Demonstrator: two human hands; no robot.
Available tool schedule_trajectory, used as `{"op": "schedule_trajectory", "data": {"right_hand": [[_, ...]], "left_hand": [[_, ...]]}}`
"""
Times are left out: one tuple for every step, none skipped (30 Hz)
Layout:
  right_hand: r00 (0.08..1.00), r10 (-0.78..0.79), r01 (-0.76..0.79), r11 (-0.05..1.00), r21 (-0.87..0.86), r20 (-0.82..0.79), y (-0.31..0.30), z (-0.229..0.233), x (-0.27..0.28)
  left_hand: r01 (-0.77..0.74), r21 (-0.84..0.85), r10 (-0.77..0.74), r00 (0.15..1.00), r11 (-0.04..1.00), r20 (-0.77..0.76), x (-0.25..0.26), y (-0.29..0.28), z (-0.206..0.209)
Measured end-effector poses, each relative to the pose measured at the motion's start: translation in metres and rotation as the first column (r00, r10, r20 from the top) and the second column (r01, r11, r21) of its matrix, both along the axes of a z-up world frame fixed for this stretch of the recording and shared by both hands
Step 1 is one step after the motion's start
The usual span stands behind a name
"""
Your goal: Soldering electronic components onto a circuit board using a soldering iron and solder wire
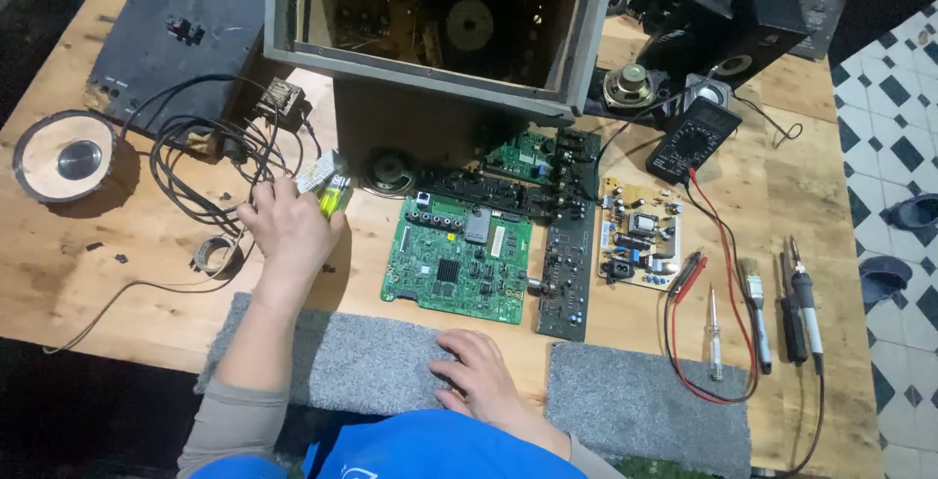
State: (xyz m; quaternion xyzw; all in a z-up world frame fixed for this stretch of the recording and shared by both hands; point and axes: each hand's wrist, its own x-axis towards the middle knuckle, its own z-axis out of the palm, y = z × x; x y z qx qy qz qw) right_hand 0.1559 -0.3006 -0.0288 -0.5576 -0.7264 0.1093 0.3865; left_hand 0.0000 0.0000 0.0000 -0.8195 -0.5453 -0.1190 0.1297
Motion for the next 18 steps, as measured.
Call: {"op": "schedule_trajectory", "data": {"right_hand": [[1.0, 0.001, -0.001, 1.0, -0.002, 0.0, -0.001, -0.001, 0.0], [1.0, -0.002, 0.002, 1.0, -0.011, 0.004, -0.001, -0.003, 0.0], [1.0, -0.005, 0.006, 1.0, -0.019, 0.009, -0.002, -0.004, 0.0], [1.0, -0.005, 0.005, 1.0, -0.021, 0.009, -0.002, -0.004, -0.001], [1.0, -0.007, 0.007, 1.0, -0.028, 0.008, -0.002, -0.004, 0.0], [1.0, -0.009, 0.009, 0.999, -0.034, 0.007, -0.002, -0.003, 0.0], [1.0, -0.005, 0.005, 0.999, -0.034, 0.009, -0.002, -0.003, 0.0], [1.0, -0.007, 0.007, 0.999, -0.036, 0.012, -0.002, -0.002, 0.0], [1.0, -0.011, 0.012, 0.999, -0.037, 0.015, -0.002, -0.002, -0.001], [1.0, -0.009, 0.01, 0.999, -0.037, 0.015, -0.002, -0.003, -0.001], [1.0, -0.013, 0.013, 0.999, -0.034, 0.009, -0.003, -0.003, -0.001], [1.0, -0.016, 0.016, 0.999, -0.031, 0.003, -0.004, -0.003, -0.001], [1.0, -0.013, 0.014, 0.999, -0.029, 0.001, -0.004, -0.001, -0.001], [1.0, -0.007, 0.006, 0.999, -0.043, -0.009, -0.005, 0.002, -0.001], [1.0, -0.009, 0.008, 0.999, -0.05, -0.02, -0.002, 0.006, -0.001], [1.0, -0.015, 0.014, 0.999, -0.041, -0.024, 0.0, 0.005, -0.001], [1.0, -0.018, 0.017, 0.999, -0.037, -0.024, -0.001, 0.004, -0.001], [0.999, -0.021, 0.02, 0.999, -0.033, -0.024, -0.002, 0.003, -0.001]], "left_hand": [[-0.001, -0.002, 0.001, 1.0, 1.0, 0.0, -0.001, 0.0, 0.0], [0.008, 0.018, -0.008, 1.0, 1.0, 0.002, -0.001, 0.0, 0.001], [0.017, 0.037, -0.017, 1.0, 0.999, 0.005, -0.002, 0.0, 0.001], [0.016, 0.035, -0.016, 1.0, 0.999, 0.005, -0.001, 0.0, 0.007], [-0.003, -0.05, 0.003, 1.0, 0.999, -0.001, -0.001, -0.001, 0.013], [-0.023, -0.135, 0.022, 1.0, 0.991, -0.009, 0.0, -0.001, 0.019], [-0.028, -0.135, 0.027, 1.0, 0.99, -0.007, 0.0, 0.003, 0.023], [-0.02, -0.192, 0.032, 0.998, 0.981, 0.061, 0.0, 0.006, 0.027], [-0.006, -0.246, 0.038, 0.991, 0.969, 0.128, 0.0, 0.01, 0.031], [-0.007, -0.246, 0.04, 0.991, 0.969, 0.129, 0.0, 0.017, 0.03], [0.003, -0.188, 0.017, 0.994, 0.982, 0.107, -0.002, 0.023, 0.028], [0.015, -0.129, -0.005, 0.996, 0.992, 0.084, -0.003, 0.028, 0.026], [0.013, -0.127, -0.002, 0.997, 0.992, 0.081, -0.002, 0.028, 0.029], [-0.001, -0.201, 0.019, 0.996, 0.98, 0.087, 0.0, 0.028, 0.033], [-0.005, -0.268, 0.03, 0.995, 0.963, 0.092, 0.004, 0.032, 0.039], [0.001, -0.259, 0.023, 0.996, 0.966, 0.088, 0.002, 0.034, 0.038], [-0.002, -0.236, 0.018, 0.998, 0.972, 0.066, 0.002, 0.033, 0.036], [-0.003, -0.212, 0.013, 0.999, 0.977, 0.044, 0.001, 0.033, 0.032]]}}
